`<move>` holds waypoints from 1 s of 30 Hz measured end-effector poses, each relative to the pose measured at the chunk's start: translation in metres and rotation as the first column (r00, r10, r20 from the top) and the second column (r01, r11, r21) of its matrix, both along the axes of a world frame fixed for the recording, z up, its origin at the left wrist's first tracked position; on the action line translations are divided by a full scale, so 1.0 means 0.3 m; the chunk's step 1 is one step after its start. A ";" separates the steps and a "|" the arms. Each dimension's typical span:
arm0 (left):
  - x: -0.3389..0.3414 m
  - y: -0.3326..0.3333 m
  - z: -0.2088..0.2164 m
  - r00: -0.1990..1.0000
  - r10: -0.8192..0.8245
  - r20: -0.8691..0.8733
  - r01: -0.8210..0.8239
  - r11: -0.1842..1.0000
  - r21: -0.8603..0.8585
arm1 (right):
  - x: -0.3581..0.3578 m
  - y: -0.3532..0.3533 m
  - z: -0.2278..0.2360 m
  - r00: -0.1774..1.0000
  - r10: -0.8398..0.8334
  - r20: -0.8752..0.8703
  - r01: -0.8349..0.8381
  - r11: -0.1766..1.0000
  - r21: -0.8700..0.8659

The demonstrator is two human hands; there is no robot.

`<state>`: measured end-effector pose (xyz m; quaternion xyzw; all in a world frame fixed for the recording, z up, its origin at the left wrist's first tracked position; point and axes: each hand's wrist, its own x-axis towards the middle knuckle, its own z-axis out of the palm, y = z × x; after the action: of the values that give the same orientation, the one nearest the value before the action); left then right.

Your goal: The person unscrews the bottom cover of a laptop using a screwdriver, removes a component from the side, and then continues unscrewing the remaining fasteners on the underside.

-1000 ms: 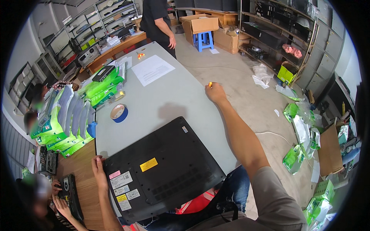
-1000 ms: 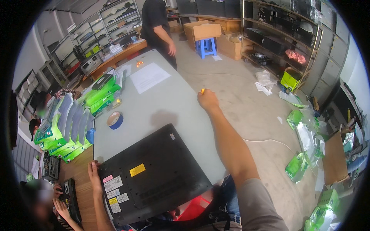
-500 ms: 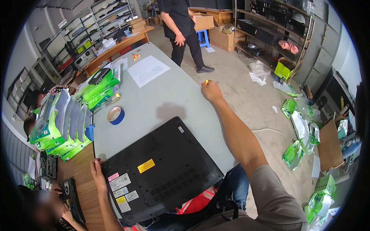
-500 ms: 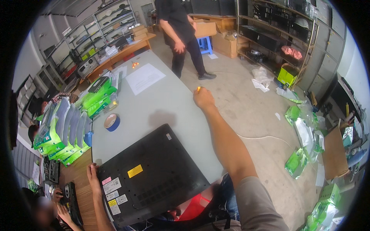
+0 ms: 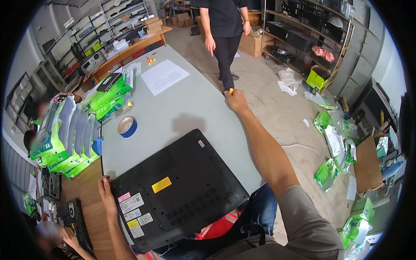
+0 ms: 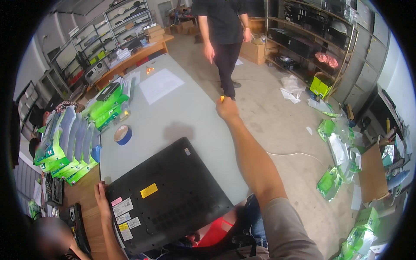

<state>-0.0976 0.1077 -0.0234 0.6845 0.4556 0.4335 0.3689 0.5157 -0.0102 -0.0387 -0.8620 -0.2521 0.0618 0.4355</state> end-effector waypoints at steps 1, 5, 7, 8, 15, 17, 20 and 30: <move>0.001 -0.003 0.001 1.000 -0.001 -0.013 0.001 1.000 0.004 | 0.002 0.003 -0.005 0.999 -0.033 0.017 0.033 0.999 -0.001; -0.005 -0.004 -0.001 0.999 -0.009 -0.031 0.010 0.999 0.049 | 0.007 0.008 -0.012 1.000 0.018 0.026 -0.017 1.000 -0.018; -0.007 0.001 -0.006 1.000 -0.003 -0.009 0.003 1.000 0.000 | 0.008 0.008 -0.009 0.999 -0.043 0.034 0.043 0.999 0.000; -0.006 0.003 -0.007 1.000 0.012 -0.008 -0.012 1.000 -0.022 | 0.008 0.007 -0.007 0.996 -0.082 0.040 0.082 0.997 0.013; 0.009 -0.013 0.010 1.000 0.009 -0.026 -0.008 1.000 0.027 | -0.005 0.004 0.005 0.991 -0.020 0.131 0.020 1.000 0.000; 0.009 -0.017 0.015 0.999 0.025 -0.037 -0.024 0.999 0.022 | -0.008 0.003 0.005 0.987 -0.038 0.153 0.030 0.998 0.052; 0.001 -0.013 0.013 0.999 0.020 -0.049 -0.020 1.000 -0.005 | -0.009 -0.002 0.009 0.985 -0.027 0.168 0.016 0.997 0.070; -0.002 -0.005 -0.006 0.999 0.018 -0.039 -0.016 0.999 0.040 | -0.018 0.001 0.027 0.990 0.027 0.142 -0.024 0.999 -0.022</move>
<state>-0.0981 0.1062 -0.0252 0.6961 0.4598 0.4321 0.3424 0.5103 -0.0099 -0.0305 -0.8653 -0.2927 0.0083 0.4069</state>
